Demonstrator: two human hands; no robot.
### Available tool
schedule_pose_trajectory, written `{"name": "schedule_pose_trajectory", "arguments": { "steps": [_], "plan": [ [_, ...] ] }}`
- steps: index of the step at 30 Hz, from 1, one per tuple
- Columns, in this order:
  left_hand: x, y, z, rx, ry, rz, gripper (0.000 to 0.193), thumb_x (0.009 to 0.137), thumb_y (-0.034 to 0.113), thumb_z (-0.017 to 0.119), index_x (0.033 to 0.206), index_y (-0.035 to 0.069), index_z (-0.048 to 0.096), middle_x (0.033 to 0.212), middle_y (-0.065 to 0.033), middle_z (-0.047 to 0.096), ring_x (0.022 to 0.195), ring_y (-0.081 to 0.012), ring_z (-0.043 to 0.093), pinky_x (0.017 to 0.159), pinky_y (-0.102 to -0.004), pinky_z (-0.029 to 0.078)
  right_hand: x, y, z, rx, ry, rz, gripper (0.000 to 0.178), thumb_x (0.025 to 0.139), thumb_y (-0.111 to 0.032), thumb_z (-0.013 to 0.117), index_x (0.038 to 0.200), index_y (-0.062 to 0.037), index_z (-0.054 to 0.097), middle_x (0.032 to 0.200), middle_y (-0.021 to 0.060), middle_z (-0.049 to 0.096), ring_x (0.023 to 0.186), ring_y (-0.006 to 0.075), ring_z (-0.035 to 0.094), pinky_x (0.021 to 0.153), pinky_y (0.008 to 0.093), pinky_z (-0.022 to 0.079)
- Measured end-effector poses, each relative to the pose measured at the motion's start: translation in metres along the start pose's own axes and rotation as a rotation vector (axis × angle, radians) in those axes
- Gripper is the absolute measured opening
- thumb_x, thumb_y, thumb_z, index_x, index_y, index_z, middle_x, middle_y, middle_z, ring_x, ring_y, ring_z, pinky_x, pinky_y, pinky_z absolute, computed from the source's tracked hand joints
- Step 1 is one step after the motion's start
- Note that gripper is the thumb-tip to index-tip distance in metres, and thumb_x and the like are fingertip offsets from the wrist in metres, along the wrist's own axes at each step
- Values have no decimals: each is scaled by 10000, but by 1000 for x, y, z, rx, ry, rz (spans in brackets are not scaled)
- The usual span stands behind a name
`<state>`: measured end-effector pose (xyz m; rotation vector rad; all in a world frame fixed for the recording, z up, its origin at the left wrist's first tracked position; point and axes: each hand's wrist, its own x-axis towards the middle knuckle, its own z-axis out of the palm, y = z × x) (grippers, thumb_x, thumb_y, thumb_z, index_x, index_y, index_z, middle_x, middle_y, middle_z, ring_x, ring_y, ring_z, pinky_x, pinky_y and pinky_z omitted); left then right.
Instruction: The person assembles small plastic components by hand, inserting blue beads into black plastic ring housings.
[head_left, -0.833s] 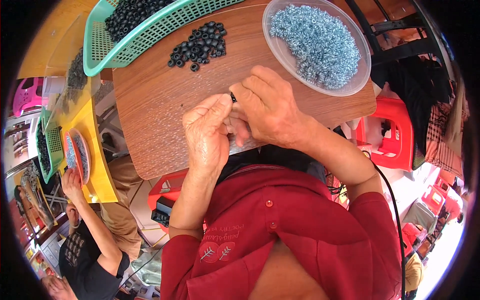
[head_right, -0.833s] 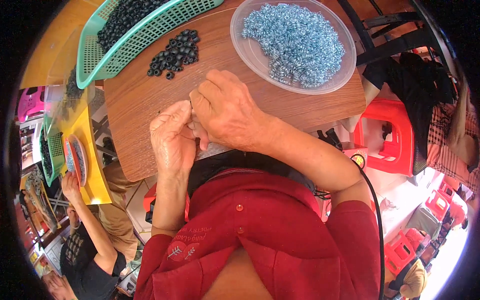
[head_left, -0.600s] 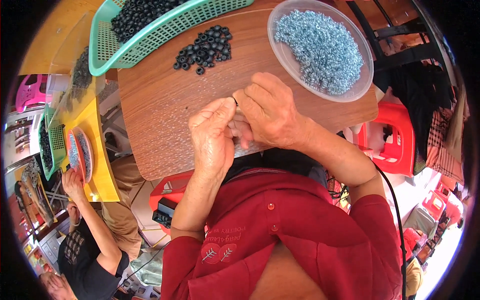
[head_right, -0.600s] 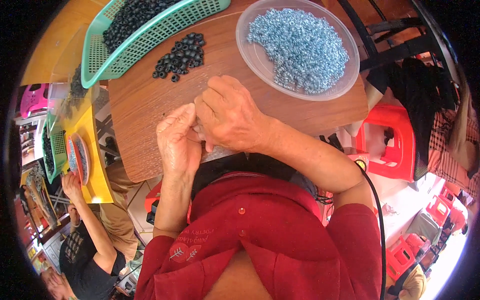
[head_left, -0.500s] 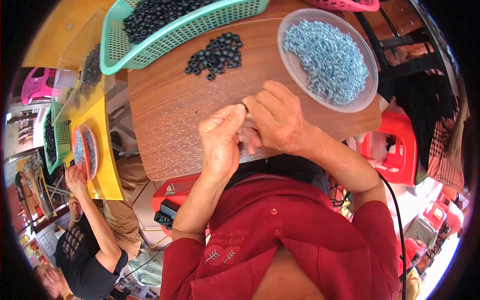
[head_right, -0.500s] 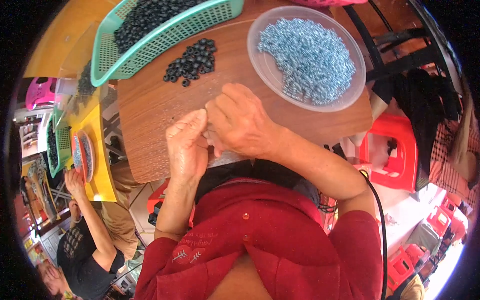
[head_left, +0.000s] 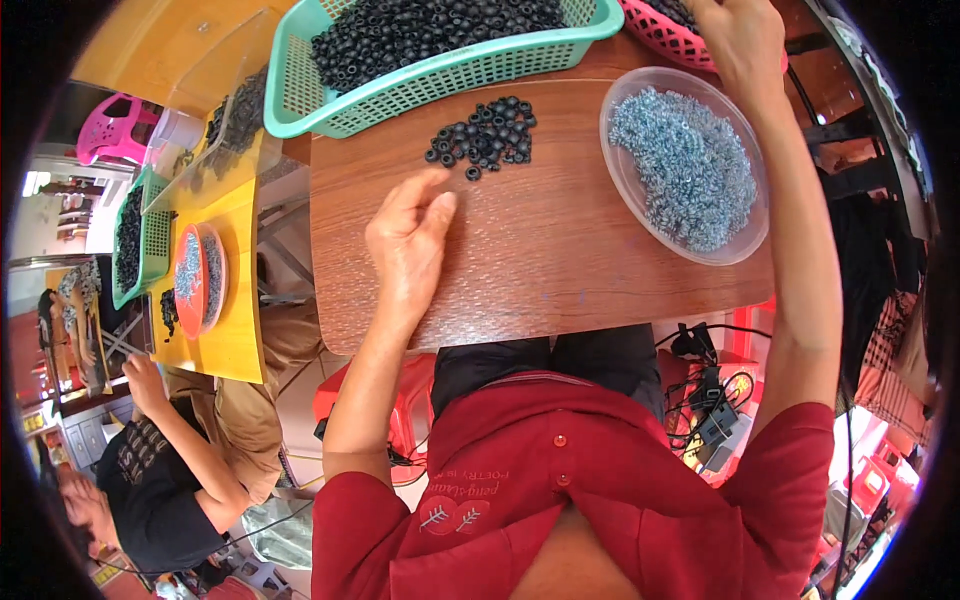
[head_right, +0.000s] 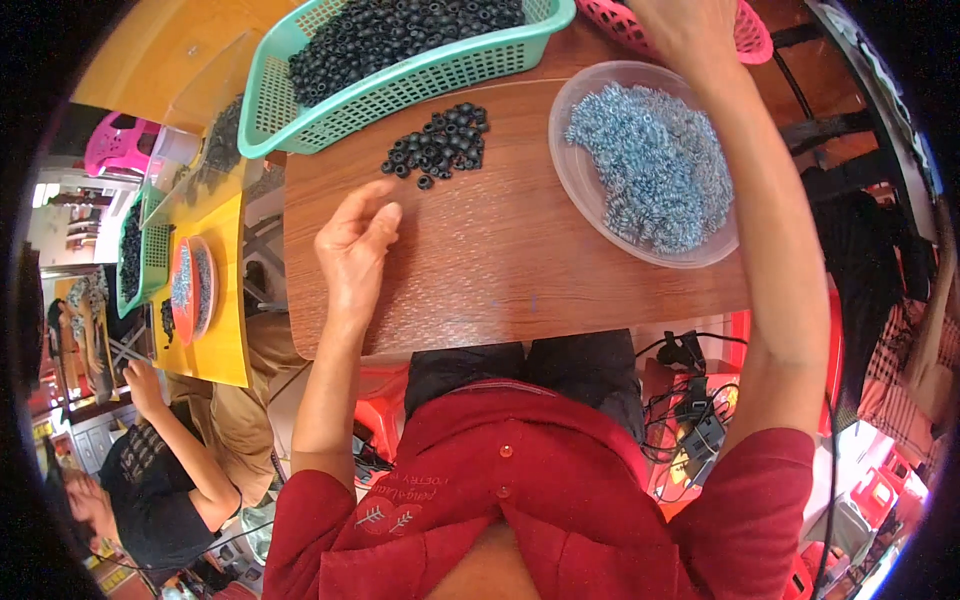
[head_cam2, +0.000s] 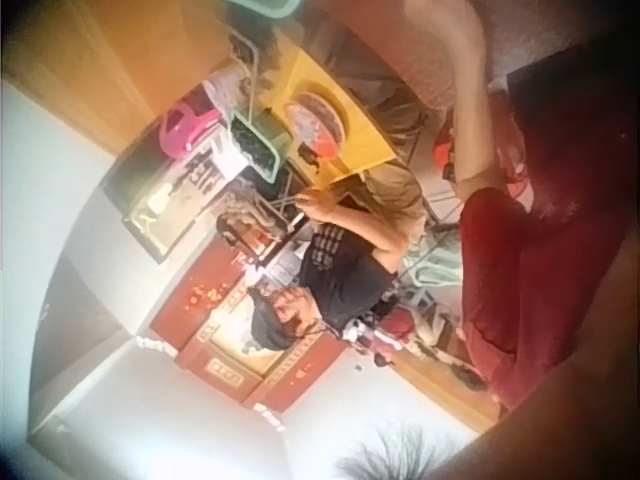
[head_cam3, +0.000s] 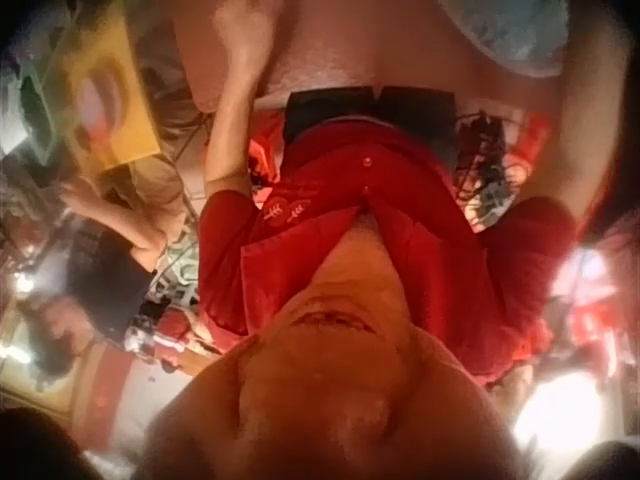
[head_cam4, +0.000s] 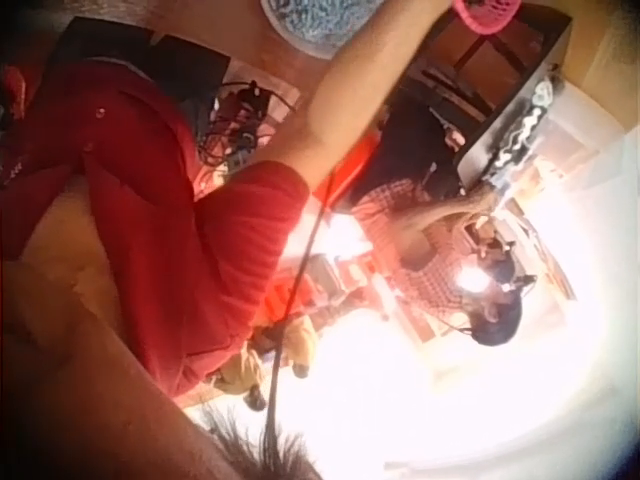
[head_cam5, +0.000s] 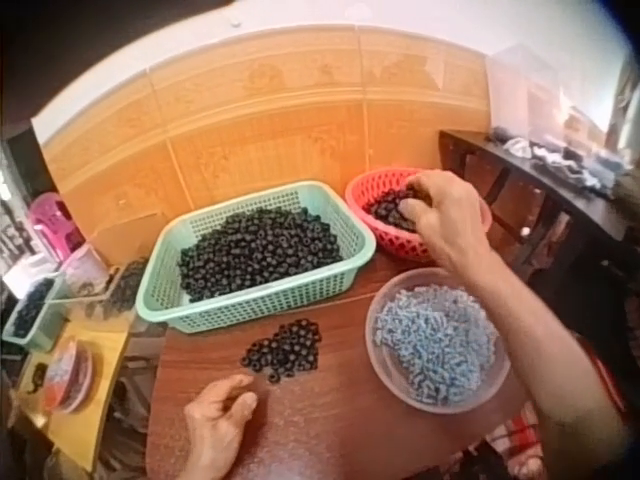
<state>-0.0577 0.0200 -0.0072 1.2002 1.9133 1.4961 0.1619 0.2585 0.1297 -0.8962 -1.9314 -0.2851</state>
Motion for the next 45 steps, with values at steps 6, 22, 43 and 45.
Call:
{"name": "schedule_pose_trajectory", "arguments": {
  "steps": [6, 22, 43, 45],
  "plan": [
    [21, 2, 28, 575, 56, 448, 260, 767, 263, 700, 916, 74, 602, 817, -150, 607, 714, -348, 608, 601, -467, 475, 14, 130, 56, -187, -481, 26, 418, 862, -371, 534, 1053, -13, 637, 984, 234, 645, 941, 399, 616, 798, 459, 465],
    [-10, 10, 1, 208, 1, -30, 163, 770, 139, 694, 832, -4, 650, 720, -92, 646, 558, -221, 588, 528, -343, 480, -65, -87, -23, 642, -349, -4, 168, 789, 13, 661, 956, 9, 671, 846, 131, 638, 814, 237, 627, 746, 313, 487],
    [-64, 42, -18, -1040, -193, -503, 202, 911, 142, 608, 986, -45, 620, 789, -159, 648, 560, -171, 553, 508, -311, 437, -159, -164, -24, 823, -339, 34, 133, 701, -21, 642, 820, -70, 676, 735, 63, 597, 727, 257, 569, 643, 354, 473],
    [-64, 37, -18, -1001, -212, -502, 209, 913, 151, 608, 981, -46, 618, 795, -159, 649, 565, -170, 555, 509, -312, 438, -159, -165, -23, 845, -388, 73, 105, 720, -23, 638, 811, -62, 672, 756, 71, 613, 749, 261, 579, 653, 358, 477]
  ]
}}
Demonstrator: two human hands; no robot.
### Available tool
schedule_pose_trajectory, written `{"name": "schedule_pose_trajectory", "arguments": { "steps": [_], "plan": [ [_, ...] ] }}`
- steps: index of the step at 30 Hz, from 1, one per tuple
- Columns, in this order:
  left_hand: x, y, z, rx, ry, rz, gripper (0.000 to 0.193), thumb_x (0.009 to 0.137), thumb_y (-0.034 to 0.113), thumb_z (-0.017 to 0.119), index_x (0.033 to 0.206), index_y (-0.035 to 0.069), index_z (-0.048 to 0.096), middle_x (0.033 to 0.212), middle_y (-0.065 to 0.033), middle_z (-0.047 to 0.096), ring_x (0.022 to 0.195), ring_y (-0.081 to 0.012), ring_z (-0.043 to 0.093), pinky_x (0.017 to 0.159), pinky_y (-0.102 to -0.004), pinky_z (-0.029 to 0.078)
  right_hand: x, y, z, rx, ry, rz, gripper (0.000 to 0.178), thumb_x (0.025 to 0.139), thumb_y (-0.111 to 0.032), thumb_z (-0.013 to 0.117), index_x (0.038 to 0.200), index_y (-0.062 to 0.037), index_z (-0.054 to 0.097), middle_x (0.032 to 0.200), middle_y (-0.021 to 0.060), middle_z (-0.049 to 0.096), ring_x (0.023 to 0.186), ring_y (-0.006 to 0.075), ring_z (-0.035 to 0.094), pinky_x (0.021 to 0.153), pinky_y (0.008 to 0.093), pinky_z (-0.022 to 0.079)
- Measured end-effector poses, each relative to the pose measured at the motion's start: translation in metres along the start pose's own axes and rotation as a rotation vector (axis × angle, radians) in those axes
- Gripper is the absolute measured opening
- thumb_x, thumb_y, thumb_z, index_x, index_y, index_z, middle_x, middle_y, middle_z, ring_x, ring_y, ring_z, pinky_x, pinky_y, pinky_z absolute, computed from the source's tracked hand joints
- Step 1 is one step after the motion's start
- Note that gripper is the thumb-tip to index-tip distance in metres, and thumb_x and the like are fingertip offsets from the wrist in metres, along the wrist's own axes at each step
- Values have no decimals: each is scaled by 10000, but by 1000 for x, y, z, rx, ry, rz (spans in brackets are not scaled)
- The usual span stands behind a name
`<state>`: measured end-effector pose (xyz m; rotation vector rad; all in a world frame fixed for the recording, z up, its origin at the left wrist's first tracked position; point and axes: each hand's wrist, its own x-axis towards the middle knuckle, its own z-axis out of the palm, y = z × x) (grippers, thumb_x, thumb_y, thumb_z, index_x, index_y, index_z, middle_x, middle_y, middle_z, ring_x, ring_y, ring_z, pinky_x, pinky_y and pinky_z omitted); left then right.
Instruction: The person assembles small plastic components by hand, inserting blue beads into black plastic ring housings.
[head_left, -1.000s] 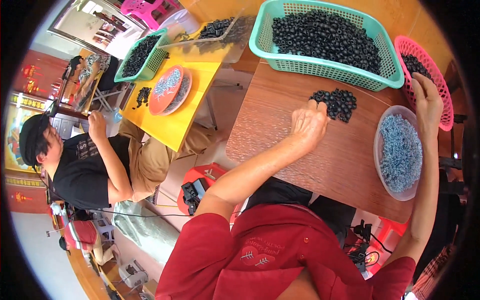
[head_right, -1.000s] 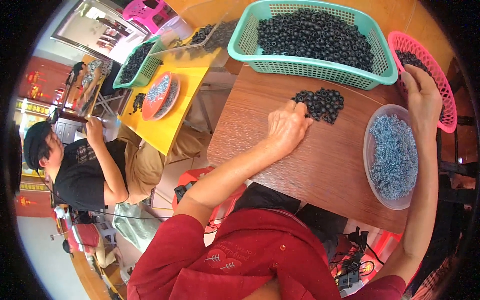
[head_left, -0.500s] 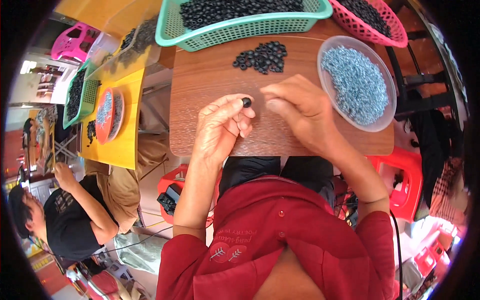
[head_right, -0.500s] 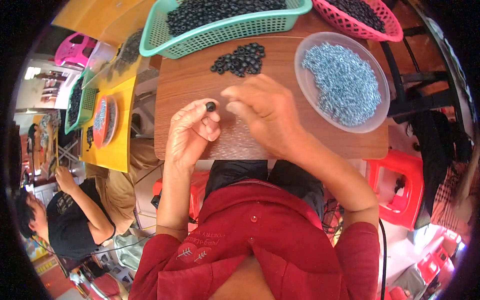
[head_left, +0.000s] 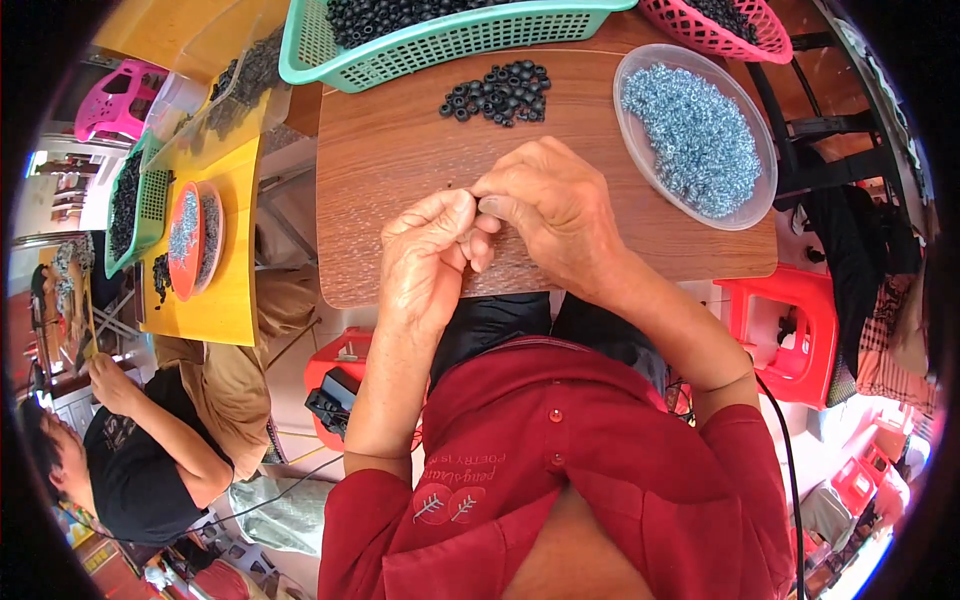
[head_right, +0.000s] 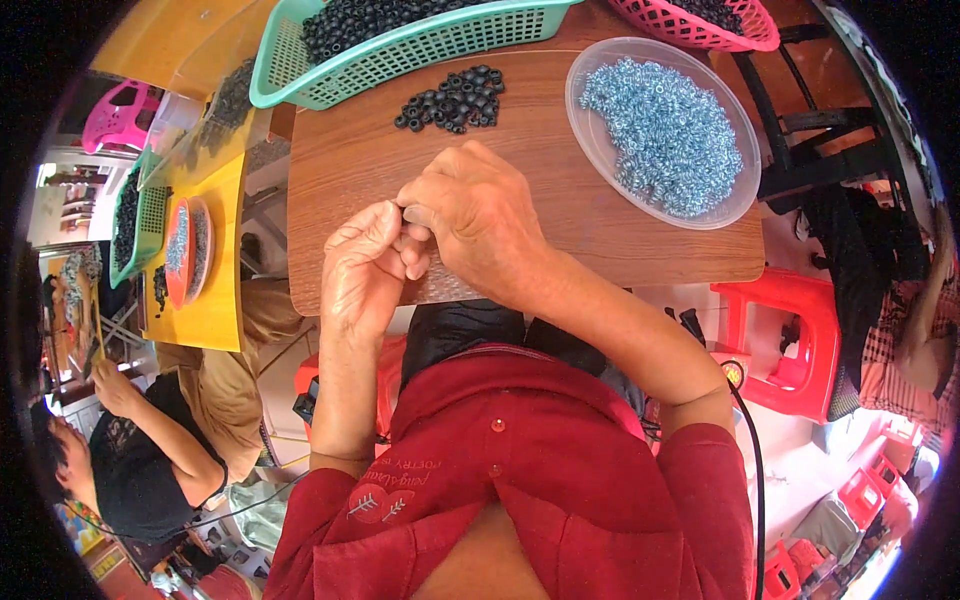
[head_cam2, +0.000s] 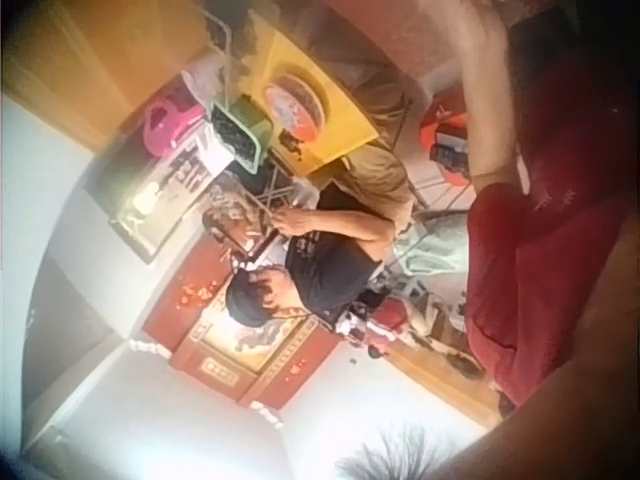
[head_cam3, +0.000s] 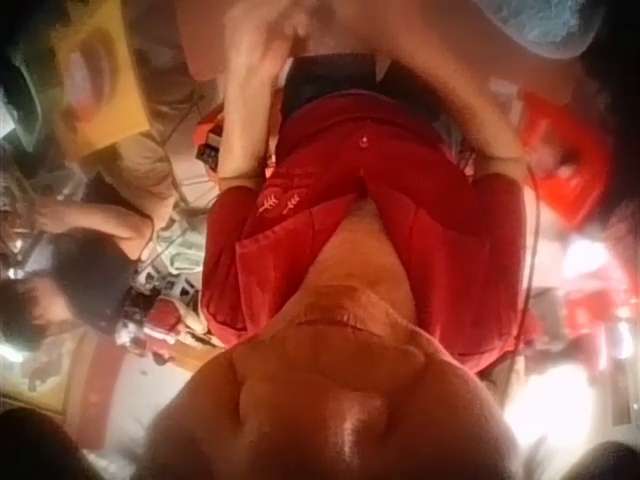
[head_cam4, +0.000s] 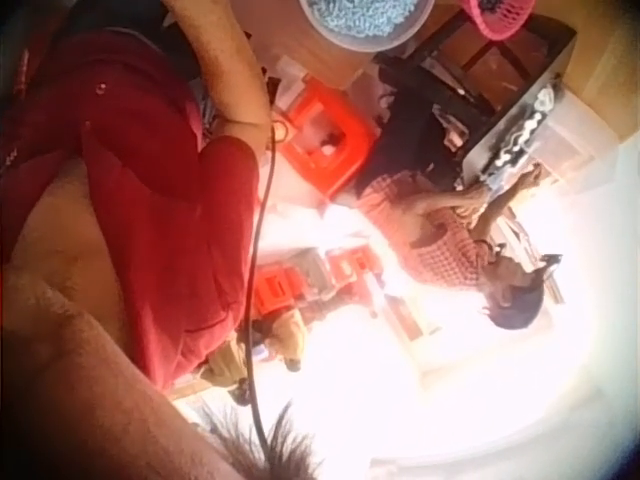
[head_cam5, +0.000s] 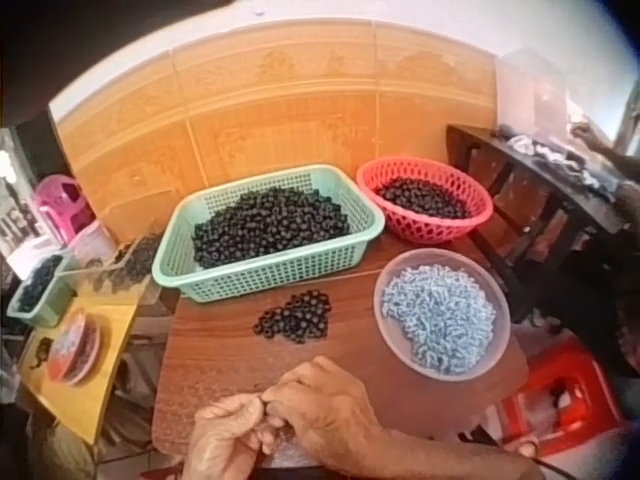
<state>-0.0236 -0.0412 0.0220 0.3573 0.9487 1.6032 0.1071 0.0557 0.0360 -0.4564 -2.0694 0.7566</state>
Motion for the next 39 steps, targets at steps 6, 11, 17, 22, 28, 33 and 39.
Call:
{"name": "schedule_pose_trajectory", "arguments": {
  "steps": [6, 11, 17, 22, 28, 33, 39],
  "plan": [
    [6, 1, 0, -254, -23, -143, 192, 929, 162, 581, 1004, -13, 607, 791, -134, 646, 586, -162, 561, 516, -306, 441, -1, 1, -1, 69, 110, 109, 109, 748, -53, 655, 856, -46, 673, 807, 88, 635, 786, 280, 592, 692, 370, 485],
    [9, -3, -2, -253, -23, -113, 201, 942, 196, 565, 1022, 12, 577, 771, -119, 641, 575, -161, 562, 516, -295, 444, -2, 1, 2, 64, 52, 114, 116, 741, -51, 656, 856, -48, 669, 803, 91, 630, 791, 279, 591, 700, 373, 485],
    [8, -10, -4, -247, 22, -61, 182, 942, 190, 569, 979, 11, 571, 778, -127, 644, 577, -158, 576, 503, -286, 449, -2, 3, 9, 91, 18, 163, 91, 729, -41, 647, 818, -48, 662, 771, 88, 621, 789, 275, 591, 694, 370, 482],
    [9, -17, 1, -175, 38, -7, 175, 929, 127, 580, 1012, -27, 572, 792, -135, 649, 574, -173, 593, 493, -287, 470, -3, 6, 7, 122, 21, 245, 50, 732, -51, 643, 779, -42, 659, 758, 92, 619, 786, 274, 592, 685, 369, 478],
    [9, -20, 6, -22, 28, 17, 183, 909, 78, 590, 1044, -44, 576, 814, -152, 658, 587, -181, 609, 491, -271, 475, -6, 13, -3, 131, -66, 388, 140, 739, 8, 669, 877, -17, 669, 786, 79, 627, 778, 199, 600, 707, 313, 470],
    [18, -23, -3, 32, 34, 33, 169, 899, 65, 597, 1023, -48, 580, 802, -152, 658, 587, -174, 607, 491, -266, 466, 6, 49, -4, -245, 78, 210, 140, 744, -45, 691, 881, -34, 671, 795, 118, 631, 758, 260, 599, 673, 349, 476],
    [22, -22, -5, 34, 61, 43, 161, 894, 66, 604, 1012, -42, 587, 785, -140, 656, 576, -165, 596, 490, -267, 455, 21, 77, 18, -601, -3, 58, 124, 700, -66, 696, 805, -54, 631, 759, 115, 586, 743, 293, 572, 608, 408, 470]
  ]
}}
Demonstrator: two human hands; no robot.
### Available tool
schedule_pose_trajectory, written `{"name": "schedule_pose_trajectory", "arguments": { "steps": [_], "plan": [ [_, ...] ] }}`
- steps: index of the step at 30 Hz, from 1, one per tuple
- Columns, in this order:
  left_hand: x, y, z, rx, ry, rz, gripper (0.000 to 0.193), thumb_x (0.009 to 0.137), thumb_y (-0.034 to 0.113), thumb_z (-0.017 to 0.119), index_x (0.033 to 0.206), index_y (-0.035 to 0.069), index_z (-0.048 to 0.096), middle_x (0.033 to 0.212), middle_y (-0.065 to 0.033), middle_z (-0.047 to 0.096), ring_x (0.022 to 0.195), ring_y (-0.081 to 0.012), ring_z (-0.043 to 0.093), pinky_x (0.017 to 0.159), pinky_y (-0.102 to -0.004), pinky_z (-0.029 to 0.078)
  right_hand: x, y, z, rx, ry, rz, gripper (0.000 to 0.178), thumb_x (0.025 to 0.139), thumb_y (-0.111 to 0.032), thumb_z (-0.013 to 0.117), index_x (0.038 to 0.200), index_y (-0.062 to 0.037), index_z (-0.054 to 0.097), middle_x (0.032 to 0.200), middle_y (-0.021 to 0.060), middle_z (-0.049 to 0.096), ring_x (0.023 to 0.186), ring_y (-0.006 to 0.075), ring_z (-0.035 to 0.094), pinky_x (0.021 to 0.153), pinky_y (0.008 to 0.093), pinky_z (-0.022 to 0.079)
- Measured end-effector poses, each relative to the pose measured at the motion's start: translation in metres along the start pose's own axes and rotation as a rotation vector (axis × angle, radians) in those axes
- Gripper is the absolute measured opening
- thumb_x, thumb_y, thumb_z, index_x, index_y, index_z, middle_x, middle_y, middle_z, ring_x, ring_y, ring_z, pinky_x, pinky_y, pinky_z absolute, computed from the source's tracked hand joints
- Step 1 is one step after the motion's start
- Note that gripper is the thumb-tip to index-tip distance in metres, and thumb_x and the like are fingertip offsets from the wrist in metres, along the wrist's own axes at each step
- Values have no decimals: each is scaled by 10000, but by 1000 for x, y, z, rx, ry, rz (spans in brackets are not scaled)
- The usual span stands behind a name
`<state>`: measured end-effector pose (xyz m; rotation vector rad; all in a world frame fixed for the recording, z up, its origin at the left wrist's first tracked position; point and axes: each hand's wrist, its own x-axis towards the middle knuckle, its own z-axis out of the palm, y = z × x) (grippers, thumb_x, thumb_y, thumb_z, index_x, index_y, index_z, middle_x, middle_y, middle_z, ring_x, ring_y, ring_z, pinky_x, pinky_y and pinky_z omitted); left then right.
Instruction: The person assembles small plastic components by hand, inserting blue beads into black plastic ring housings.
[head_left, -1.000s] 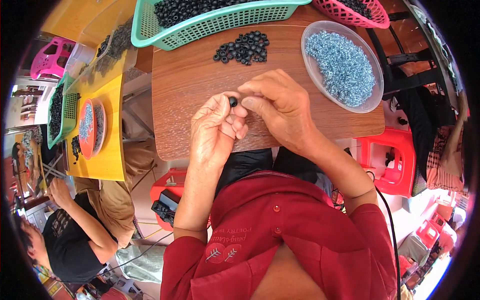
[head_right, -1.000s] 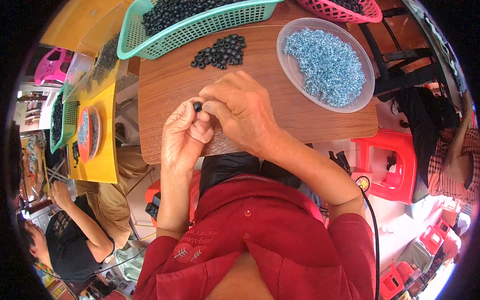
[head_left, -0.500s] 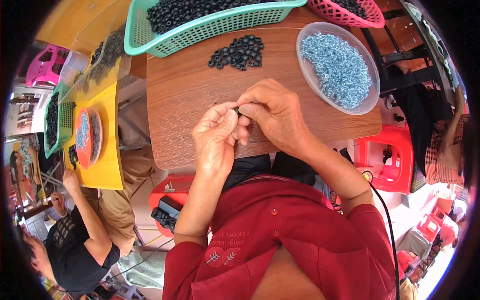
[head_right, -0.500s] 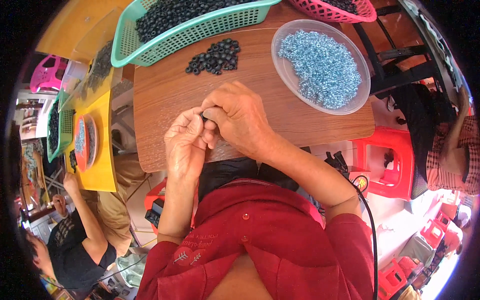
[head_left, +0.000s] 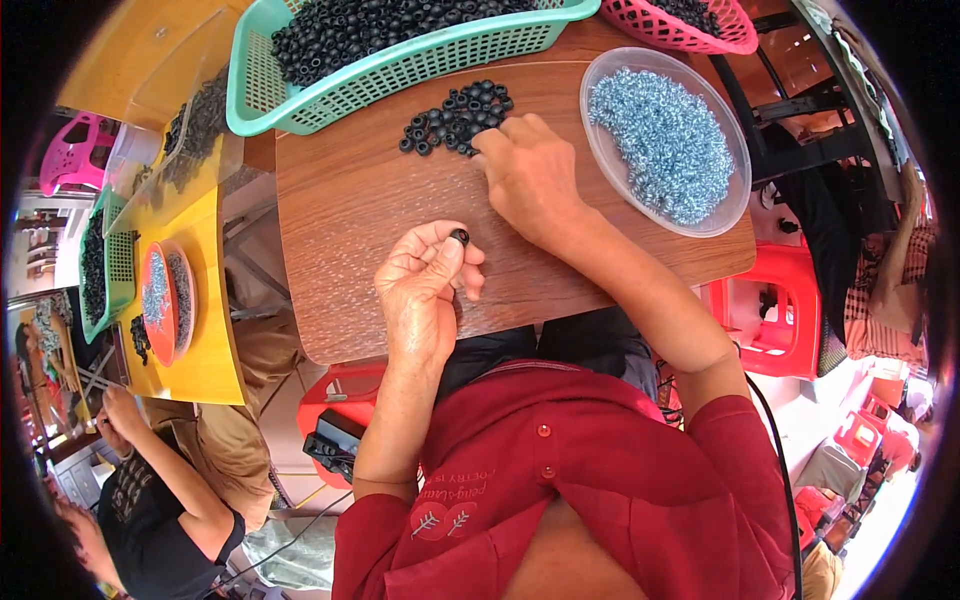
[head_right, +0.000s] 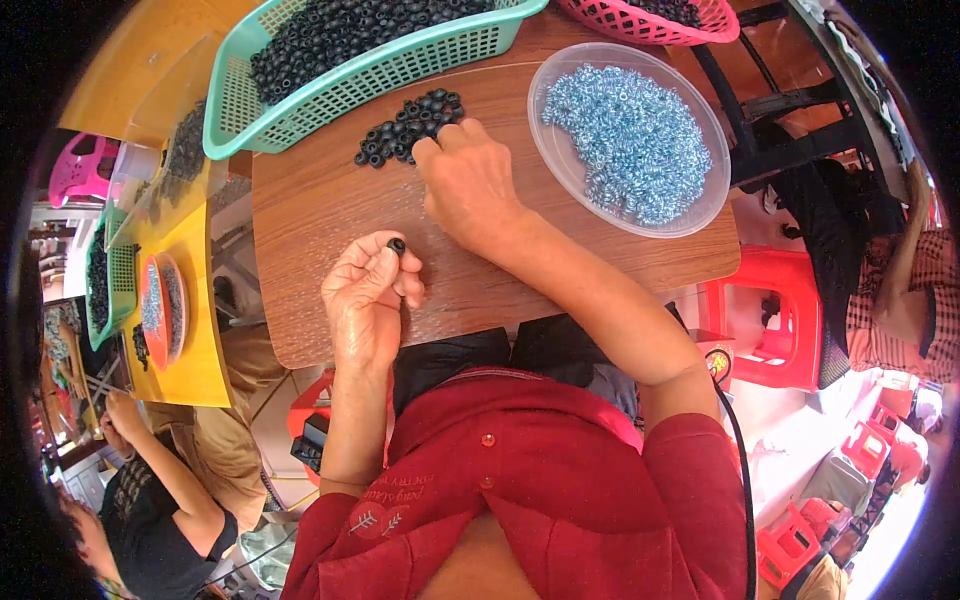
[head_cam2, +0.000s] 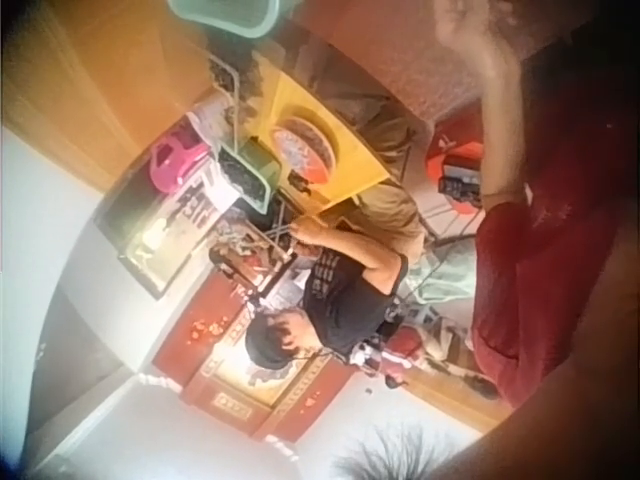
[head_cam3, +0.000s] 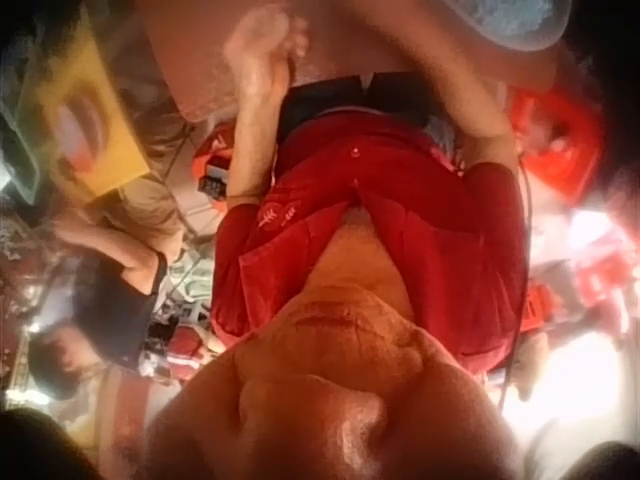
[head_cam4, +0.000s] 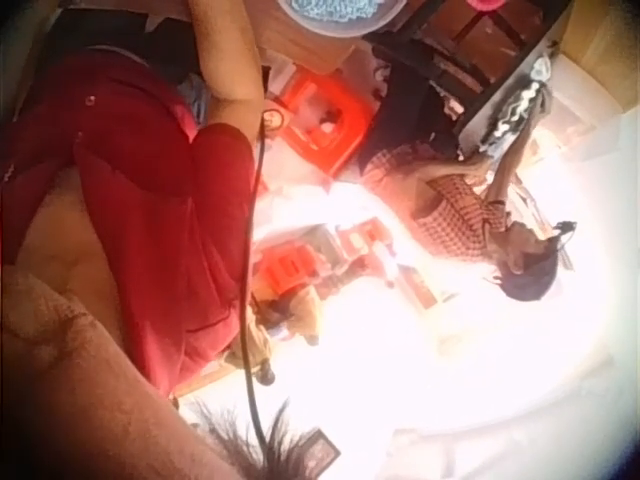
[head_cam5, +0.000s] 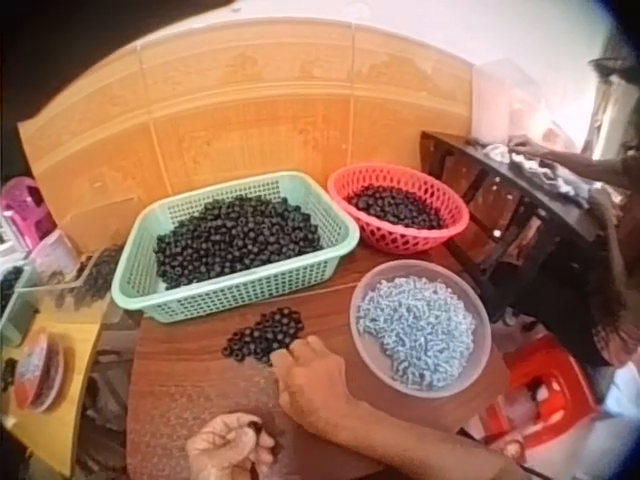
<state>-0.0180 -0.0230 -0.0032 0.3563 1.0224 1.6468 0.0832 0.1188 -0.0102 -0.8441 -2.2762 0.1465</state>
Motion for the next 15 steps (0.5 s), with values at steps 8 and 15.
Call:
{"name": "schedule_pose_trajectory", "arguments": {
  "steps": [8, 15],
  "plan": [
    [3, 2, -4, -31, 6, -22, 166, 889, 64, 611, 1015, -42, 590, 785, -139, 659, 574, -156, 600, 482, -260, 459, -2, -3, 5, -76, -71, -56, 129, 630, -38, 667, 721, -42, 576, 740, 120, 569, 736, 302, 559, 586, 404, 476],
    [3, 4, -7, -59, -1, -17, 169, 886, 66, 617, 1014, -43, 595, 780, -143, 658, 558, -162, 597, 474, -261, 455, -4, -2, -8, 10, -41, -34, 123, 613, -22, 644, 718, -33, 581, 741, 127, 579, 738, 306, 564, 593, 408, 482]
  ]
}}
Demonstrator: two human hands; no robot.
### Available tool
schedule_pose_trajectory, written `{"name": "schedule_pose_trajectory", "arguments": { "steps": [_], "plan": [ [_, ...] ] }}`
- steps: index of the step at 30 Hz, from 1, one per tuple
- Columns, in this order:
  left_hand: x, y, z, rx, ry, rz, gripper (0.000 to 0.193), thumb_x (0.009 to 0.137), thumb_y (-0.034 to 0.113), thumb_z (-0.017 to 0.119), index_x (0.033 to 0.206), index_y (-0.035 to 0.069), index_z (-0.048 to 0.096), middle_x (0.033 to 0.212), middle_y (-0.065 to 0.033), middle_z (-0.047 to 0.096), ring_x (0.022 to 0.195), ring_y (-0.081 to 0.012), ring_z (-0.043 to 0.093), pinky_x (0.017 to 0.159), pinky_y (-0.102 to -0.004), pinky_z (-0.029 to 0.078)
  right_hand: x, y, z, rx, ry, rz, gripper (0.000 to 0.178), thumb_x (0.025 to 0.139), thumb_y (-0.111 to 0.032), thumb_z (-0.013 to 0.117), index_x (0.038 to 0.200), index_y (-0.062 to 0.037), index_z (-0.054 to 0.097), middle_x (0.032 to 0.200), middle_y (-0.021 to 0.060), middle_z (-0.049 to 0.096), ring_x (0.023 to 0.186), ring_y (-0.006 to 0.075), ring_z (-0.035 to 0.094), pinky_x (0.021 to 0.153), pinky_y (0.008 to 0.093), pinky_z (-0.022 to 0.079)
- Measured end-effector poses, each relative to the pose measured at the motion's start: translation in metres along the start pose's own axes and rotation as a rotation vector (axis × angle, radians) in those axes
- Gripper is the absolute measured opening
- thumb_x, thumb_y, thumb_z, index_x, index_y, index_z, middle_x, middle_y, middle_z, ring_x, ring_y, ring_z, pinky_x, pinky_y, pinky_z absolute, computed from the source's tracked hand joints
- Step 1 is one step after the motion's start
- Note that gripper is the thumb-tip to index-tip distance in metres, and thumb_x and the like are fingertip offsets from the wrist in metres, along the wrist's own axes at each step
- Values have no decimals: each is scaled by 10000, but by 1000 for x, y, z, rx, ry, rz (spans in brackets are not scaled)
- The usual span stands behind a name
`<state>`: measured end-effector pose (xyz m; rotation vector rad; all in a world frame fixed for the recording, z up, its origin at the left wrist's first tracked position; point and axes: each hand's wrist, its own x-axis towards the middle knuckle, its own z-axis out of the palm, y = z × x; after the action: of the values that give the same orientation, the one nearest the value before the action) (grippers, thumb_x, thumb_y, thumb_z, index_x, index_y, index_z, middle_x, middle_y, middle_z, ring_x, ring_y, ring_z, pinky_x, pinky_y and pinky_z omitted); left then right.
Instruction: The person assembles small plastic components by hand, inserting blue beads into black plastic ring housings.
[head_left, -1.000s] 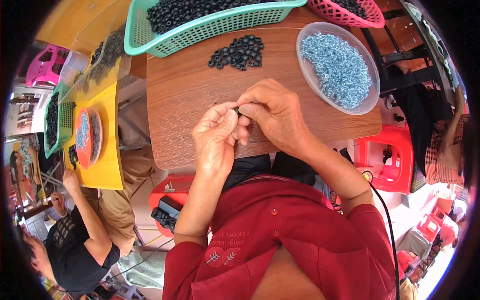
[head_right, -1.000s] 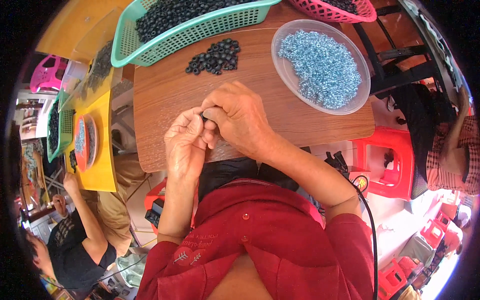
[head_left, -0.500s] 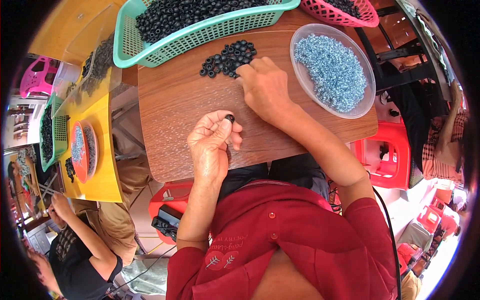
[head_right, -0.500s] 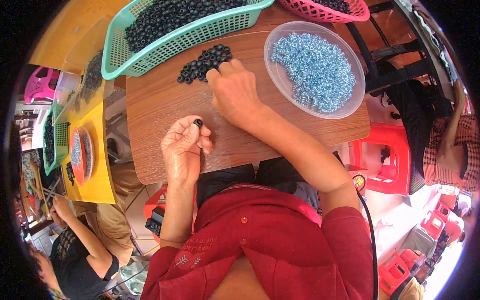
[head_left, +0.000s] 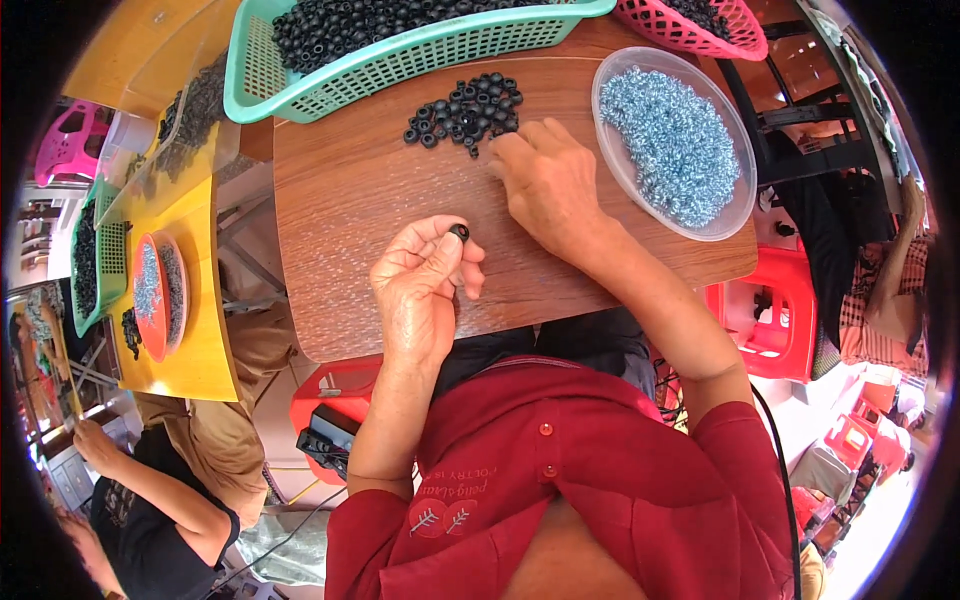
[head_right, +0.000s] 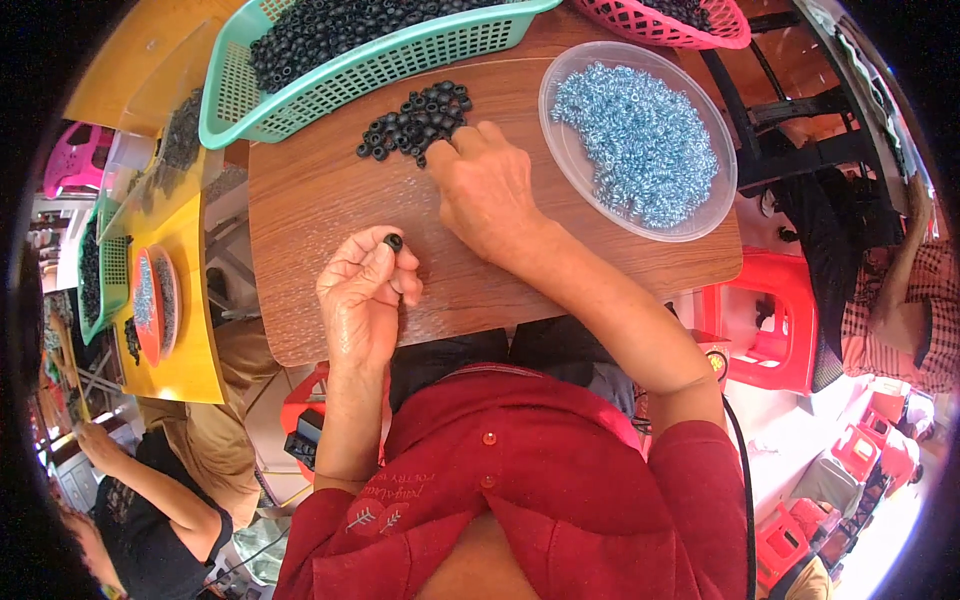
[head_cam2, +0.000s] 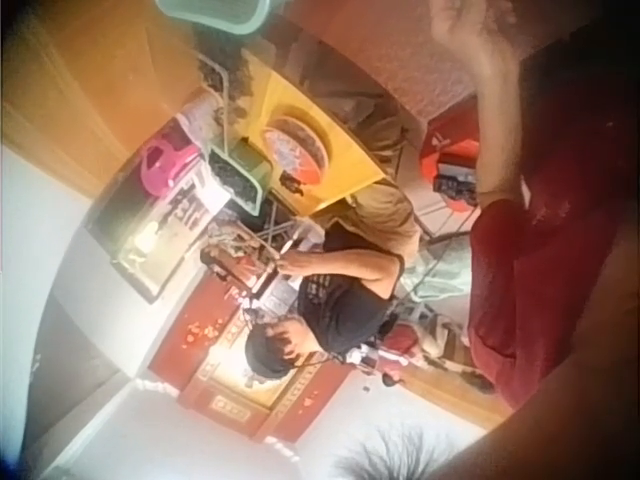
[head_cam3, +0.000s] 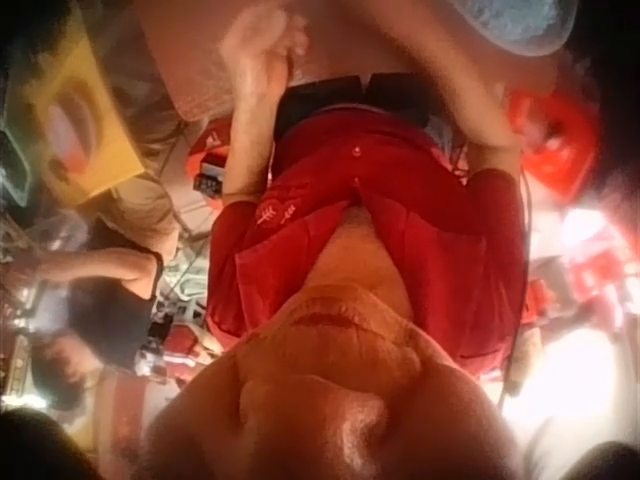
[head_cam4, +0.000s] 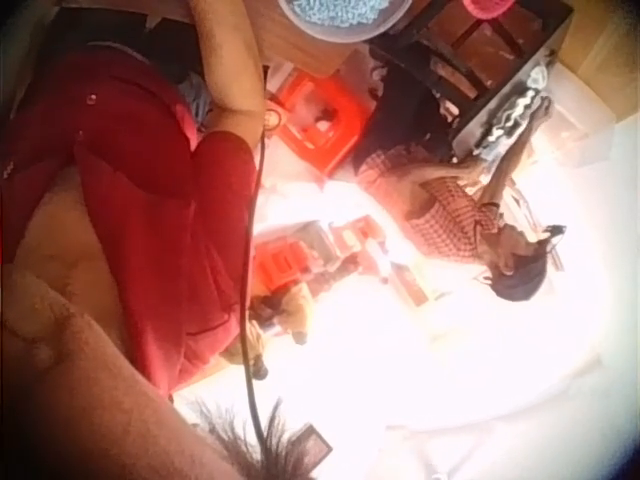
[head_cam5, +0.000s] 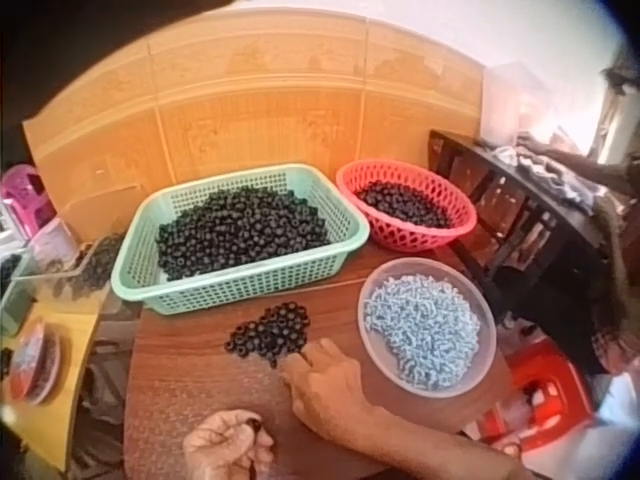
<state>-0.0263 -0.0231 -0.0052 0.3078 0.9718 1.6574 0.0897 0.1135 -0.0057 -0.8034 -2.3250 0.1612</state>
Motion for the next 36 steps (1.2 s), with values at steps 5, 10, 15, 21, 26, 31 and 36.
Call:
{"name": "schedule_pose_trajectory", "arguments": {
  "steps": [5, 10, 15, 21, 26, 31, 36],
  "plan": [
    [-2, 0, 3, -11, 40, 24, 162, 884, 67, 622, 1001, -42, 597, 773, -144, 656, 545, -162, 587, 463, -258, 442, 12, -10, 15, -44, -9, 31, 152, 703, -117, 716, 750, -58, 585, 740, 109, 572, 741, 309, 562, 596, 418, 472],
    [-1, 0, 2, -7, 39, 43, 155, 887, 66, 619, 998, -40, 595, 767, -139, 655, 546, -156, 585, 466, -256, 442, 10, -9, 18, -152, -87, 48, 161, 712, -133, 719, 749, -45, 589, 741, 122, 585, 745, 310, 572, 618, 407, 483],
    [1, -2, 1, -13, 88, 81, 147, 901, 62, 604, 1013, -32, 587, 801, -132, 657, 569, -156, 591, 494, -254, 455, -9, -18, -11, 268, -75, 150, 70, 740, -103, 696, 763, -50, 658, 753, 111, 629, 705, 280, 587, 632, 375, 467],
    [8, -9, 11, -85, 45, 127, 132, 912, 42, 586, 1026, -23, 580, 889, -72, 616, 704, -140, 595, 572, -271, 502, -26, -41, -23, 609, 0, 190, 58, 719, -61, 673, 773, -75, 659, 704, 71, 582, 701, 268, 555, 622, 389, 454],
    [6, -11, 18, -123, 68, 76, 138, 915, 35, 577, 1040, -24, 575, 901, -78, 624, 704, -146, 597, 576, -279, 505, -22, -40, -29, 466, 56, 109, 137, 696, -17, 670, 823, -64, 652, 728, 64, 585, 697, 252, 542, 614, 360, 448],
    [2, -13, 16, -119, 63, 104, 149, 918, 34, 569, 1055, -24, 570, 918, -86, 629, 719, -152, 603, 600, -281, 508, -27, -46, -31, 403, 105, 4, 225, 687, 31, 652, 895, -56, 652, 773, 79, 602, 698, 249, 547, 606, 339, 446],
    [-2, -10, 24, -189, 65, 123, 161, 910, 25, 579, 1061, -30, 572, 892, -79, 631, 739, -142, 602, 620, -262, 495, -27, -48, -37, 381, 103, -42, 222, 686, 24, 670, 898, -39, 646, 771, 82, 570, 715, 268, 552, 598, 342, 443]
  ]
}}
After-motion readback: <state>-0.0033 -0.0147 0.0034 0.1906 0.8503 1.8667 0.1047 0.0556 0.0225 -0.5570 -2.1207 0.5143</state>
